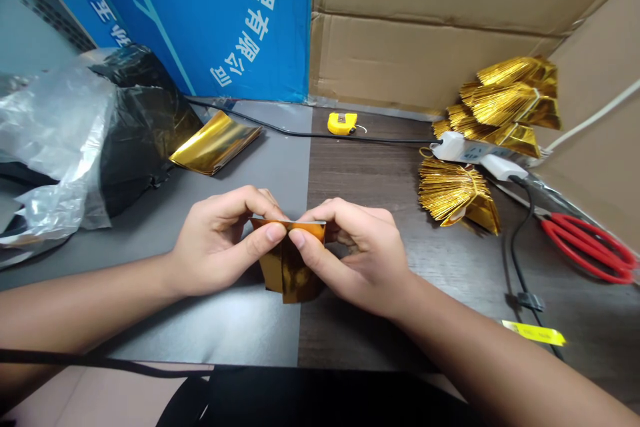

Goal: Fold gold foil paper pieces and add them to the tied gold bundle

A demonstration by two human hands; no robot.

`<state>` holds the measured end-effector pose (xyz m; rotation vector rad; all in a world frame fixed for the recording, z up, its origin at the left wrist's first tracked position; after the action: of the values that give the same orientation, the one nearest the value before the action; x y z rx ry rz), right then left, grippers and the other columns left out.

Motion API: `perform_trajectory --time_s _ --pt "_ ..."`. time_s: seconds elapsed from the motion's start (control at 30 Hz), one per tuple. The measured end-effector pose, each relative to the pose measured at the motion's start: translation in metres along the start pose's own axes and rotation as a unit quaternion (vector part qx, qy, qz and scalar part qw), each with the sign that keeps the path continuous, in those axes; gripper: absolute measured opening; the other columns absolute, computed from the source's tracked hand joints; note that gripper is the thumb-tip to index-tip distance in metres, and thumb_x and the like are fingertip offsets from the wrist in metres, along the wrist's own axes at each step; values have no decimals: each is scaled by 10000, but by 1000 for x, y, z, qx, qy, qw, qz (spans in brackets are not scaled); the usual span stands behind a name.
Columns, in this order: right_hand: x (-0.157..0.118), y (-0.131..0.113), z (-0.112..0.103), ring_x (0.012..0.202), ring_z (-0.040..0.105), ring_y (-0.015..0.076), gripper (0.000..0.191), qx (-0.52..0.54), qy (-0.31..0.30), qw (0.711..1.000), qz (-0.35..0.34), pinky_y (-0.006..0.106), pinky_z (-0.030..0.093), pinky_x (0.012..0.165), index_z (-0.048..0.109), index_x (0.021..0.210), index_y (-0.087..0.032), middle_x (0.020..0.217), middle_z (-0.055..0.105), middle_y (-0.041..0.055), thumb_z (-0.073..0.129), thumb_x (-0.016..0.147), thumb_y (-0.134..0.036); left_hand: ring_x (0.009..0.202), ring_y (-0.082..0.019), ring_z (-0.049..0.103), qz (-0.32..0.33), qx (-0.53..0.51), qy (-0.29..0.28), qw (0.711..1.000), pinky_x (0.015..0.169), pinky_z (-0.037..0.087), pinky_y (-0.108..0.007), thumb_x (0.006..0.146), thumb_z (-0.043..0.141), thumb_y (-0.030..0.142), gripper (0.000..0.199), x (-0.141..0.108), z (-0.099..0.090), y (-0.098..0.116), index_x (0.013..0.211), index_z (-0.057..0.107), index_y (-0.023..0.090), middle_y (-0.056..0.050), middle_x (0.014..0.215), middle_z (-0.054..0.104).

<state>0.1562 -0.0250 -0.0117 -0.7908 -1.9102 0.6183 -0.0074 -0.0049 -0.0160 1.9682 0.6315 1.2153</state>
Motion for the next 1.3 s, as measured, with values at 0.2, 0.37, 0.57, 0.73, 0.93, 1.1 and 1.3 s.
perform_trajectory --time_s 0.2,0.37,0.57,0.73,0.93,1.1,1.3 --pt "1 0 0 546 618 97 105 -3 4 1000 4 211 477 492 628 872 -210 701 695 -4 648 913 -115 686 -85 611 -5 -3 -3 1000 649 497 -194 948 681 238 123 0 0 -2 864 654 153 -9 764 695" --pt "1 0 -1 538 609 92 100 -8 6 1000 5 202 468 491 632 867 -209 693 693 -9 656 909 -121 685 -71 603 -1 2 -4 1000 646 489 -177 949 680 240 127 0 0 -1 864 648 151 -2 764 687" --pt "1 1 0 540 614 96 96 -3 4 1000 11 204 469 490 632 870 -212 697 694 -8 653 913 -129 687 -79 609 -6 8 -5 1000 648 494 -186 951 675 243 132 1 0 0 861 650 151 -10 767 692" --pt "1 0 1 543 612 87 106 -7 5 1000 5 194 472 493 637 867 -209 707 700 -12 654 906 -112 682 -88 616 -7 7 -3 1000 634 493 -196 951 677 254 135 0 0 -1 864 653 153 -15 763 694" --pt "2 0 0 541 615 93 92 -4 4 1000 5 201 472 487 635 875 -209 703 696 -11 653 909 -126 697 -74 611 -5 6 -6 1000 655 492 -183 954 678 252 125 -1 -1 -1 879 652 154 -4 777 690" --pt "1 0 0 553 625 100 94 -4 0 1000 10 209 483 500 632 869 -208 709 702 -2 650 914 -128 685 -73 604 -4 5 -6 1000 648 490 -180 953 677 247 137 0 0 0 859 647 152 -3 767 688" --pt "1 0 -1 541 622 103 79 -9 1 1000 15 213 470 484 636 868 -209 695 702 -2 651 915 -148 678 -95 619 -11 6 -4 1000 636 497 -205 951 675 272 153 1 -1 -1 851 650 158 -13 761 698"
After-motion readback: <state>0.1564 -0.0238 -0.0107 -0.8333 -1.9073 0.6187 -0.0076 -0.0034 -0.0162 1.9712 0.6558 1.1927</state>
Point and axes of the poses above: each hand's wrist, its own x-axis towards the middle knuckle, its own z-axis out of the palm, y = z × x, the point moved 5 cm from there along x, towards the middle knuckle
